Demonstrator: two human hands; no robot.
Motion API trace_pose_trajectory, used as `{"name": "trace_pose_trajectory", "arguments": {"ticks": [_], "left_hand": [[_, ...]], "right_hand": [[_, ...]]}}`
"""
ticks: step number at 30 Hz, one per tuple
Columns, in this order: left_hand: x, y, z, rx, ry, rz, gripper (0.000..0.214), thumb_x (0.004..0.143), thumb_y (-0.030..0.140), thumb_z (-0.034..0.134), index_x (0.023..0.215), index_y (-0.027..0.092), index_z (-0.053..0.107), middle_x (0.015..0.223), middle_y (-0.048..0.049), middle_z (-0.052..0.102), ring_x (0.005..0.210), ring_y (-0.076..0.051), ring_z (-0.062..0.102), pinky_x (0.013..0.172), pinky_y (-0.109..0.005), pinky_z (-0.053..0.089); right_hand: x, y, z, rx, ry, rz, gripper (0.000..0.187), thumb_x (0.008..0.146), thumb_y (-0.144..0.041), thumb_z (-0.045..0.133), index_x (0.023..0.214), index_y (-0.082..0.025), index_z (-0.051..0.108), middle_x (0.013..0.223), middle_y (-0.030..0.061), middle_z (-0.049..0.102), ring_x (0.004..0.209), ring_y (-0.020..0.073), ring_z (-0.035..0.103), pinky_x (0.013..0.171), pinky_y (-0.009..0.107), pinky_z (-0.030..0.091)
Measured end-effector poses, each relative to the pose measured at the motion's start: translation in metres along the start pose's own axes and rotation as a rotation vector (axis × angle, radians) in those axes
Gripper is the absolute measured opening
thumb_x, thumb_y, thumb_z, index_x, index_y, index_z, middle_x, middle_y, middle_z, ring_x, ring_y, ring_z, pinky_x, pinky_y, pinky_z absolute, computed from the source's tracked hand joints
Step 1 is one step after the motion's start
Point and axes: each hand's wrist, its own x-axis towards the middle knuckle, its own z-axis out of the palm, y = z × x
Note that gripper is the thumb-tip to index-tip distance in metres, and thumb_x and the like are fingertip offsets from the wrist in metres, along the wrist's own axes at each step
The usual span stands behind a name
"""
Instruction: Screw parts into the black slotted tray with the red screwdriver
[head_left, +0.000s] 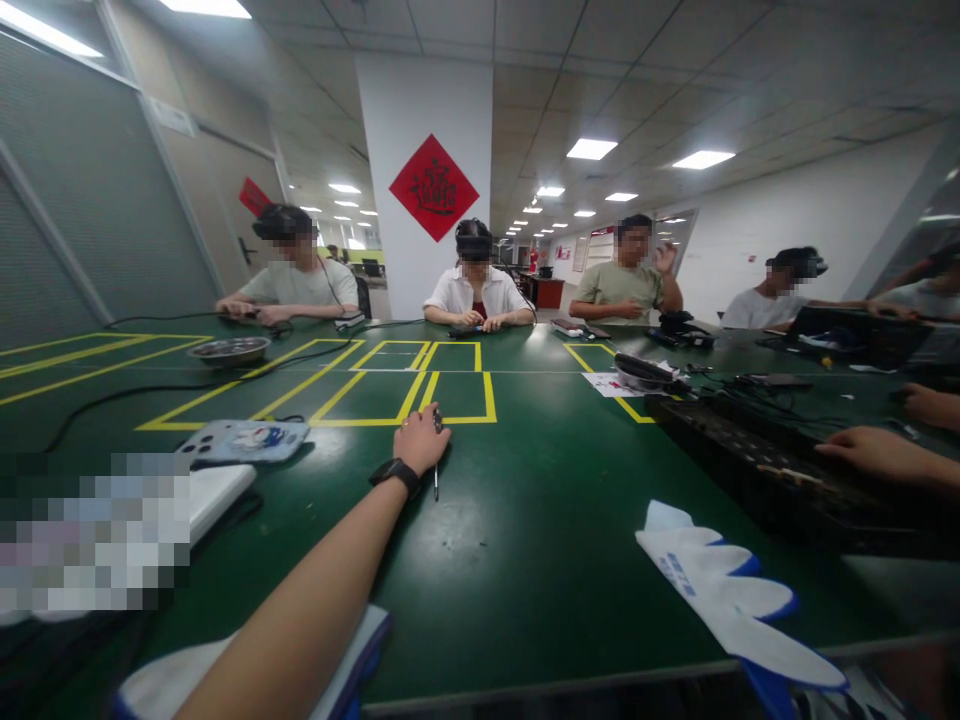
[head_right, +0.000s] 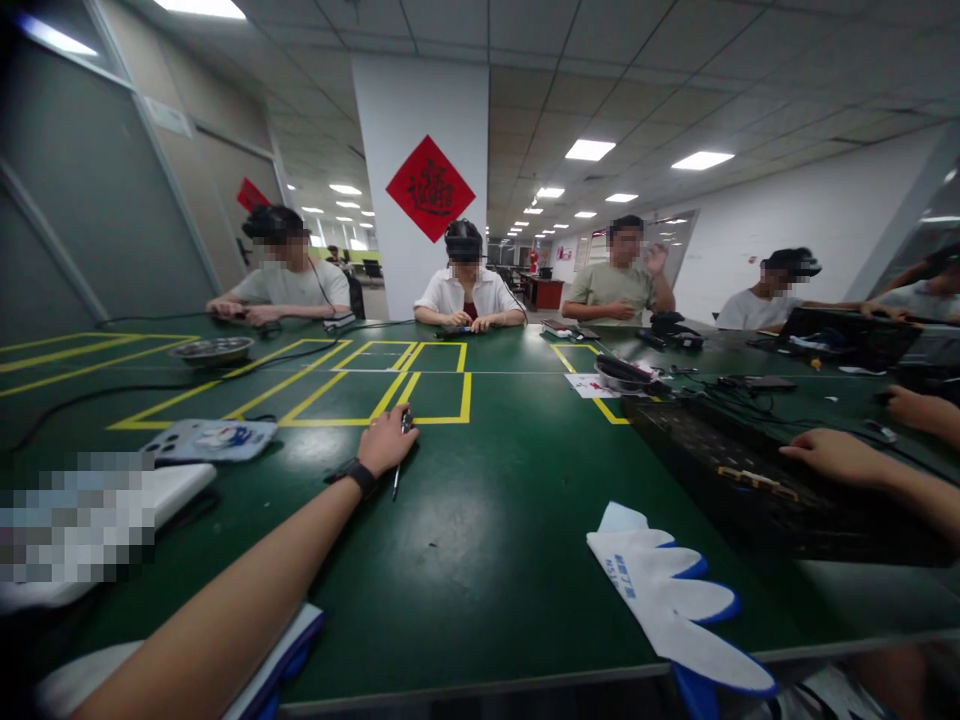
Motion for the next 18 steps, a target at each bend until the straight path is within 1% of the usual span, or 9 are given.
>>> {"name": "trace_pose_trajectory", "arguments": {"ticks": [2,3,5,7,9,11,13,15,18], "left_hand": [[0.000,0.000,0.001,-0.001,0.006,-0.003,0.055,0.076,0.037,0.043,0.128,0.020,0.037,0.114,-0.0156,0.052,0.106,-0.031,0.049,0.086,-0.043,0.039],[0.000,0.000,0.002,-0.001,0.007,-0.004,0.055,0.076,0.037,0.043,0.128,0.020,0.037,0.115,-0.0158,0.052,0.107,-0.031,0.049,0.086,-0.043,0.039],[0.000,0.000,0.002,0.000,0.006,-0.010,0.056,0.076,0.037,0.043,0.129,0.020,0.036,0.115,-0.0162,0.052,0.107,-0.031,0.049,0.087,-0.044,0.038],[0.000,0.000,0.002,-0.005,0.003,-0.007,0.056,0.076,0.037,0.042,0.129,0.020,0.036,0.116,-0.0163,0.052,0.107,-0.031,0.049,0.086,-0.044,0.039],[0.000,0.000,0.002,-0.014,-0.002,0.003,0.056,0.076,0.038,0.042,0.129,0.020,0.035,0.116,-0.0163,0.051,0.106,-0.032,0.049,0.086,-0.045,0.039],[-0.001,-0.001,0.000,-0.020,-0.015,0.009,0.057,0.076,0.038,0.042,0.130,0.020,0.035,0.116,-0.0162,0.052,0.106,-0.031,0.049,0.085,-0.044,0.040],[-0.002,-0.001,-0.001,-0.025,-0.027,0.012,0.057,0.076,0.038,0.042,0.129,0.020,0.035,0.115,-0.0160,0.052,0.106,-0.031,0.050,0.085,-0.044,0.040],[-0.003,0.000,-0.003,-0.030,-0.032,0.015,0.056,0.076,0.038,0.042,0.129,0.020,0.036,0.115,-0.0156,0.052,0.107,-0.030,0.050,0.086,-0.043,0.040],[-0.004,0.001,-0.006,-0.041,-0.036,0.014,0.054,0.077,0.037,0.042,0.128,0.019,0.036,0.116,-0.0154,0.052,0.108,-0.029,0.049,0.087,-0.042,0.039]], "right_hand": [[-0.014,-0.013,-0.010,0.018,-0.002,-0.005,0.019,0.074,-0.019,0.057,0.074,-0.007,0.072,0.079,0.0180,0.067,0.053,0.0056,0.054,0.067,0.029,0.033],[-0.024,-0.025,-0.013,0.016,-0.004,-0.018,0.019,0.073,-0.020,0.059,0.075,-0.007,0.072,0.078,0.0166,0.067,0.053,0.0056,0.054,0.066,0.028,0.032],[-0.047,-0.060,-0.013,0.048,0.006,-0.089,0.020,0.074,-0.021,0.058,0.076,-0.007,0.072,0.076,0.0153,0.067,0.056,0.0061,0.056,0.065,0.027,0.032],[-0.071,-0.106,-0.005,0.074,0.045,-0.168,0.023,0.076,-0.023,0.055,0.077,-0.007,0.072,0.074,0.0139,0.067,0.057,0.0075,0.057,0.062,0.026,0.032],[-0.091,-0.157,0.010,0.059,0.130,-0.251,0.025,0.076,-0.025,0.057,0.072,-0.005,0.071,0.068,0.0146,0.065,0.055,0.0112,0.055,0.058,0.026,0.032],[-0.104,-0.206,0.029,0.075,0.153,-0.325,0.026,0.078,-0.025,0.055,0.071,-0.006,0.070,0.071,0.0138,0.065,0.059,0.0126,0.055,0.057,0.025,0.032],[-0.111,-0.249,0.049,0.098,0.160,-0.394,0.028,0.081,-0.026,0.050,0.072,-0.008,0.069,0.076,0.0129,0.066,0.066,0.0138,0.056,0.059,0.023,0.033],[-0.113,-0.285,0.069,0.111,0.159,-0.445,0.028,0.081,-0.026,0.049,0.071,-0.010,0.069,0.078,0.0119,0.066,0.072,0.0151,0.057,0.062,0.022,0.034],[-0.112,-0.324,0.093,0.121,0.160,-0.462,0.028,0.081,-0.027,0.045,0.074,-0.010,0.068,0.082,0.0133,0.066,0.077,0.0174,0.059,0.066,0.023,0.036]]}}
